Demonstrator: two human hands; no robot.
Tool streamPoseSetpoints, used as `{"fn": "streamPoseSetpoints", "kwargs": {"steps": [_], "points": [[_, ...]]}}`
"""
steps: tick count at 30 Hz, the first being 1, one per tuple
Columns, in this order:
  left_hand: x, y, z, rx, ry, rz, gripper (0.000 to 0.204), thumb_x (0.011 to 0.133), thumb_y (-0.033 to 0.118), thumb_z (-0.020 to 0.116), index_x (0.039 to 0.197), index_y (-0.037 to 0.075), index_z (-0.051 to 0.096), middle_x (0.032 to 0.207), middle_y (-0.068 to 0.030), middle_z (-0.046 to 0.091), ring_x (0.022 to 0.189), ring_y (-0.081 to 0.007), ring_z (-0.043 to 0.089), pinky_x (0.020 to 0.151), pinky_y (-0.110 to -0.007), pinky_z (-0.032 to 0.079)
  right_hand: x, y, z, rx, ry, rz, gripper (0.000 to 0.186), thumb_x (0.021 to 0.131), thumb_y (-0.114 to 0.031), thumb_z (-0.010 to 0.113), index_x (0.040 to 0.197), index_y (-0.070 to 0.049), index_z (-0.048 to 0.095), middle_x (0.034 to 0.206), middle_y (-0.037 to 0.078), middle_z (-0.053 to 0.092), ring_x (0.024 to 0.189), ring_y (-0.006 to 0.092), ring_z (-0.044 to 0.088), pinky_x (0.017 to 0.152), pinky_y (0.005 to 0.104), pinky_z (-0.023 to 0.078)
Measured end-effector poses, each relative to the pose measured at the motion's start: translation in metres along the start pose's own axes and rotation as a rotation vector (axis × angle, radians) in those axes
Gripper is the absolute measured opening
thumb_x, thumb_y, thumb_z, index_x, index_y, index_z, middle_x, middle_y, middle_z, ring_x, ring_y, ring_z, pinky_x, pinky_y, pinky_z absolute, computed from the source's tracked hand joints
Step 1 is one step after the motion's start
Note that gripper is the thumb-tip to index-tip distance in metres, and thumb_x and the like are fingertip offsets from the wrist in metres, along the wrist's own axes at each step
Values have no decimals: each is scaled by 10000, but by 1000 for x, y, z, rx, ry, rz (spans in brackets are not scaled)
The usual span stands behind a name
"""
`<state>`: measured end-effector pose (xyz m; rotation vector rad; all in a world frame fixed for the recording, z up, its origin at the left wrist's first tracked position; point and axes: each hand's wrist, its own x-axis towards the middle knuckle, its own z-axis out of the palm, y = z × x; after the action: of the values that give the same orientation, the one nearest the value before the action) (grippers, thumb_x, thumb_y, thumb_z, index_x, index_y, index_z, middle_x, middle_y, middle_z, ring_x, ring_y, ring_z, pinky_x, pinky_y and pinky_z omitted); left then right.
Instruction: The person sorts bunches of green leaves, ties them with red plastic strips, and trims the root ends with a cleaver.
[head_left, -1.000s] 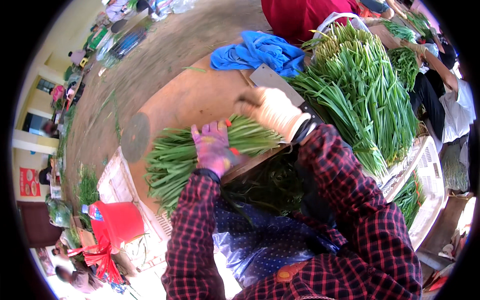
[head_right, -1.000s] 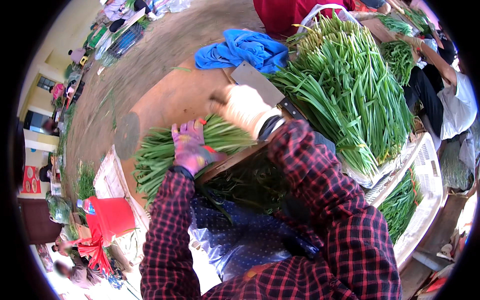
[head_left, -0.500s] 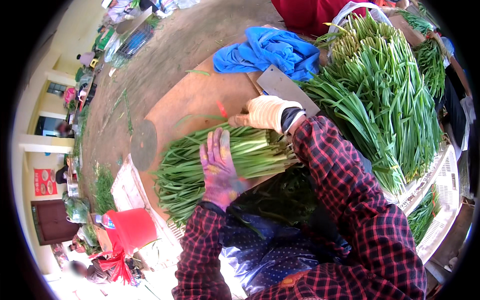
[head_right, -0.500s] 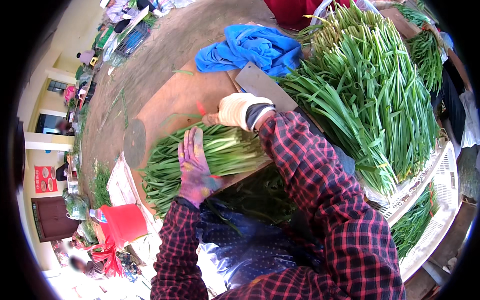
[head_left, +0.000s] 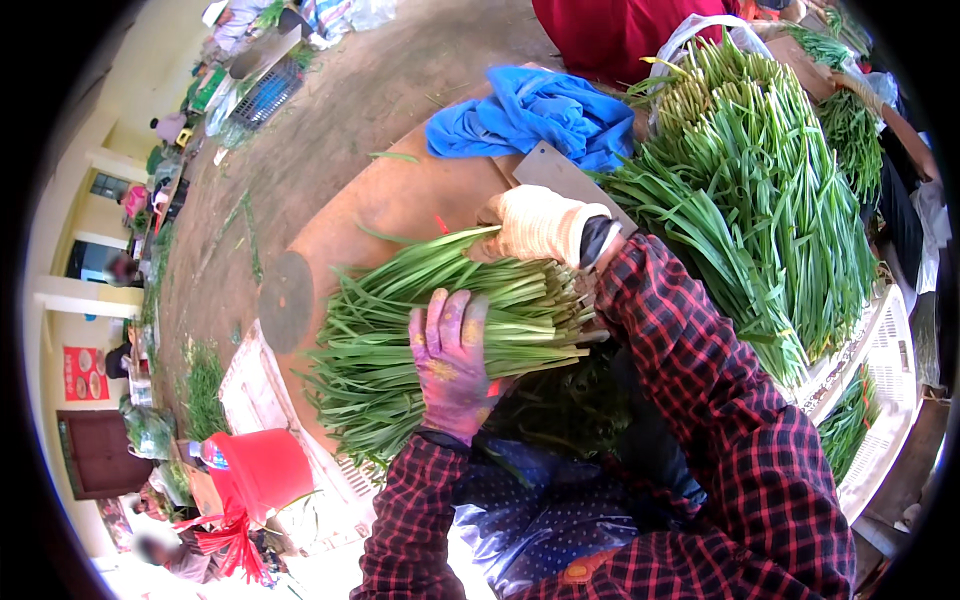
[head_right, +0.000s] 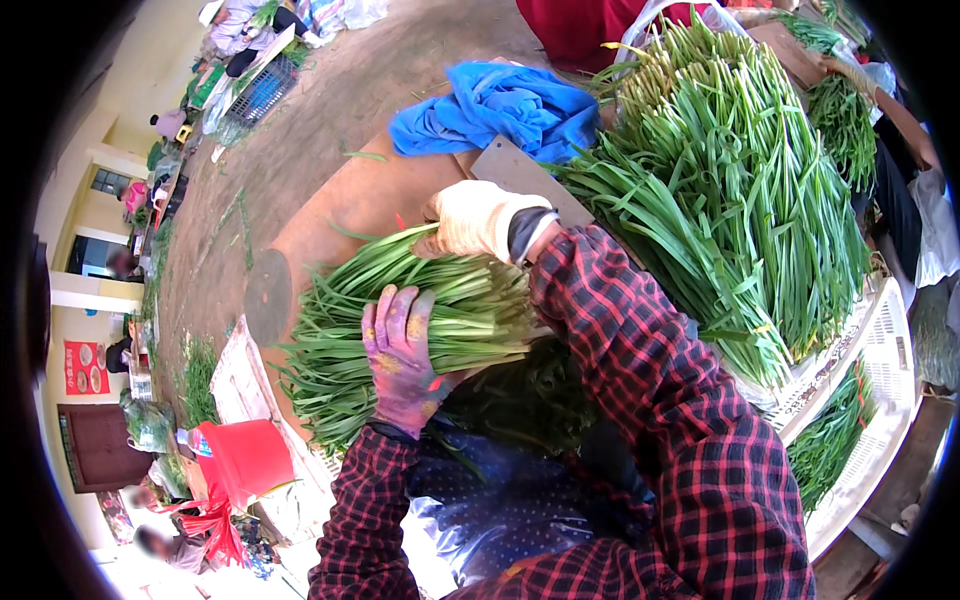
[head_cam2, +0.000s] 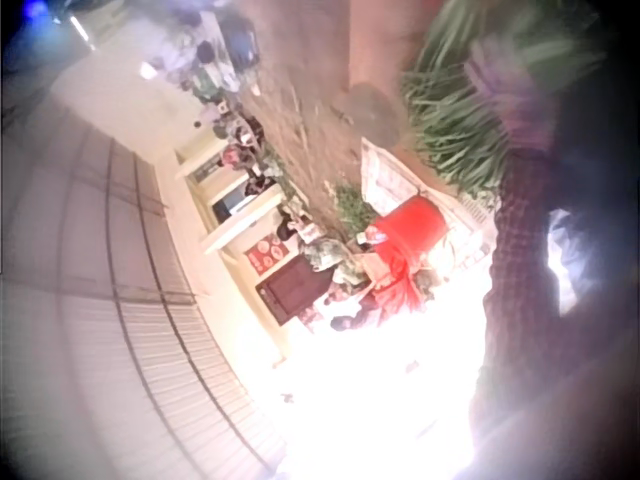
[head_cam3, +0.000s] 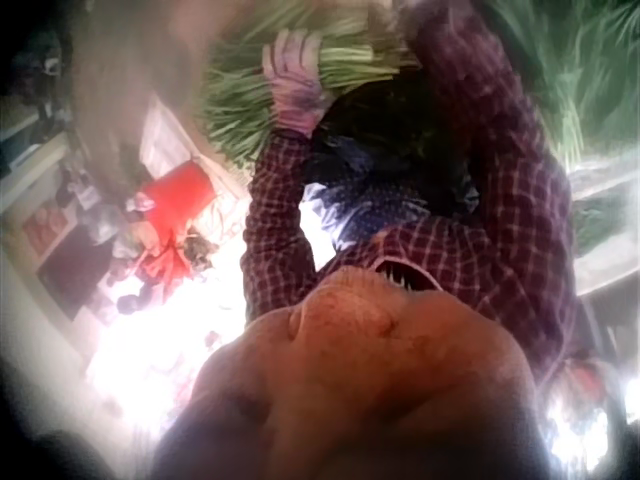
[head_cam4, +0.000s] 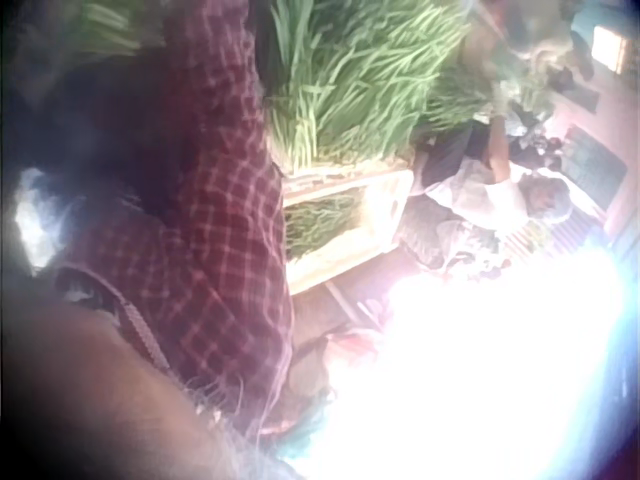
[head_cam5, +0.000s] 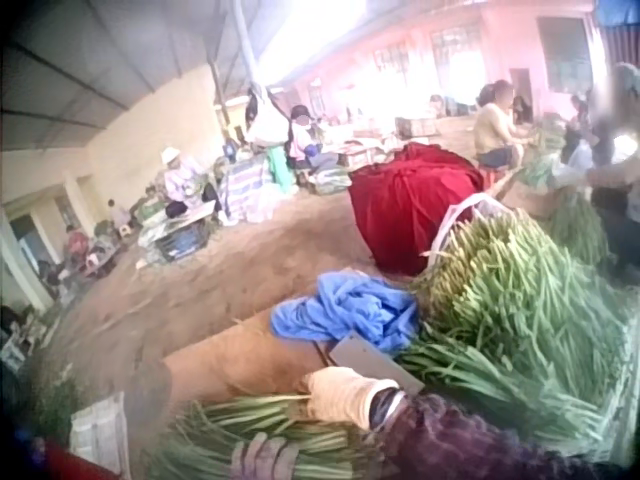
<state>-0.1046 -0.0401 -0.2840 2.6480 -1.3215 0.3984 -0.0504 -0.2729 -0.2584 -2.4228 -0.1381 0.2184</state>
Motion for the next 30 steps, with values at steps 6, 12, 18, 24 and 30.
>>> {"fn": "streamPoseSetpoints", "kwargs": {"steps": [6,12,18,24,30], "points": [[6,-4,-6,44,-137,12,897,642,588,737,1318,55,487,1341,-76,486,1239,-266,447,1040,-429,337,1,-9,-2,2,-130,99,559,754,-486,751,1067,-26,697,941,224,701,930,367,671,818,426,516],[11,-6,-4,17,-148,40,925,632,626,738,1311,50,483,1387,-89,449,1236,-269,431,1046,-442,314,11,-3,-2,35,-255,54,565,711,-410,779,1116,-26,690,976,213,707,945,347,679,831,413,514],[13,-11,-4,19,-204,40,910,616,589,767,1300,61,484,1468,-144,372,1331,-327,358,1095,-453,271,24,-1,5,60,-54,27,457,755,-360,746,1098,-63,692,997,202,703,967,366,666,837,436,519],[24,-21,-1,-129,-335,-33,925,575,477,826,1326,92,450,1512,-188,303,1416,-377,265,1138,-469,234,25,-7,10,-65,-155,71,442,786,-316,737,1125,-43,669,977,225,696,978,388,654,845,428,512],[32,-22,-3,-178,-426,-16,920,575,476,832,1316,102,434,1418,-144,398,1398,-330,301,1158,-485,181,20,-9,17,-158,87,9,377,804,-259,716,1120,-68,637,975,195,692,950,391,653,828,462,518]]}}
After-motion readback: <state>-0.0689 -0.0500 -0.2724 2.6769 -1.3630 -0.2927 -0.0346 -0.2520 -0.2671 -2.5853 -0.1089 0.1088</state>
